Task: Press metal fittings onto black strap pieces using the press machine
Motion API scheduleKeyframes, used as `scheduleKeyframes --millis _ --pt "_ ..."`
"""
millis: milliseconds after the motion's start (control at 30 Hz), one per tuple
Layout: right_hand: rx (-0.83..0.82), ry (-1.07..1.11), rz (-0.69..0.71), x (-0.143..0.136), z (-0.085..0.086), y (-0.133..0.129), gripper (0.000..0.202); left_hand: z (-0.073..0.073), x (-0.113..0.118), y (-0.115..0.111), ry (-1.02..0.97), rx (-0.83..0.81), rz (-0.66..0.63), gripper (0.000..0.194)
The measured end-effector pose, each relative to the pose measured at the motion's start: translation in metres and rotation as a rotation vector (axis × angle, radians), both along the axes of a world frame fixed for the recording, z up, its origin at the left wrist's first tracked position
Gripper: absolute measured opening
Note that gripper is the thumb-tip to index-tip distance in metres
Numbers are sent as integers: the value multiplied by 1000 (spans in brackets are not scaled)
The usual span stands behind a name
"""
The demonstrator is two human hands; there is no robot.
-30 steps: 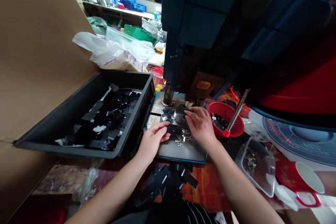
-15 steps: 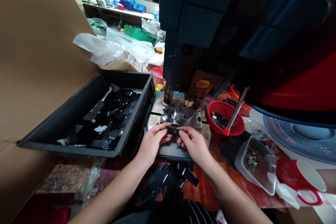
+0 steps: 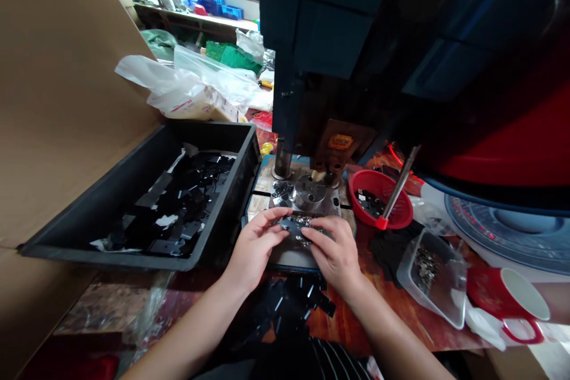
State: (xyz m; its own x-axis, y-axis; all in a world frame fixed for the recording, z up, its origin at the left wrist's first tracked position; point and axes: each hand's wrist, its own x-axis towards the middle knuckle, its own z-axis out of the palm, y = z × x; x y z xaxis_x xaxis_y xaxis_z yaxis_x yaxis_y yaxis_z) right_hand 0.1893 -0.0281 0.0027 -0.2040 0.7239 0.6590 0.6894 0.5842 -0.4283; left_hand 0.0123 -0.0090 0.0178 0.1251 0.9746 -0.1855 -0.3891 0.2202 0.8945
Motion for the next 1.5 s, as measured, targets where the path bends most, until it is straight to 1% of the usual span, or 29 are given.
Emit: scheduleKeyframes --millis 100,200,267,367,433,533,700,800,933,1200,1300,1500 --pt "-53 41 -32 2 4 10 18 -1 3 9 297 181 -6 23" --pt "-151 120 -177 4 8 28 15 1 12 29 590 409 20 16" --pt "-176 166 -246 6 9 44 17 3 19 47 703 502 61 18" --pt "-196 186 -265 9 8 68 17 2 30 72 850 576 101 20" --pt "-227 198 -290 10 6 80 16 0 34 83 913 601 116 18" --pt "-280 251 -304 13 1 91 16 -4 36 93 954 613 130 15" --pt "-386 404 -201 15 -3 99 16 -10 35 103 988 597 99 22" --pt "-416 461 -183 16 -4 102 15 -13 35 107 984 591 61 25" --pt "-443 485 -169 17 -8 106 15 -14 37 110 977 595 28 25" --pt "-489 507 -117 17 -6 106 15 -13 39 109 984 603 49 19" --pt "-506 517 -105 17 -8 108 19 -13 39 109 988 608 46 19" --pt "-551 524 -73 18 -12 110 24 -10 43 110 970 637 -5 20"
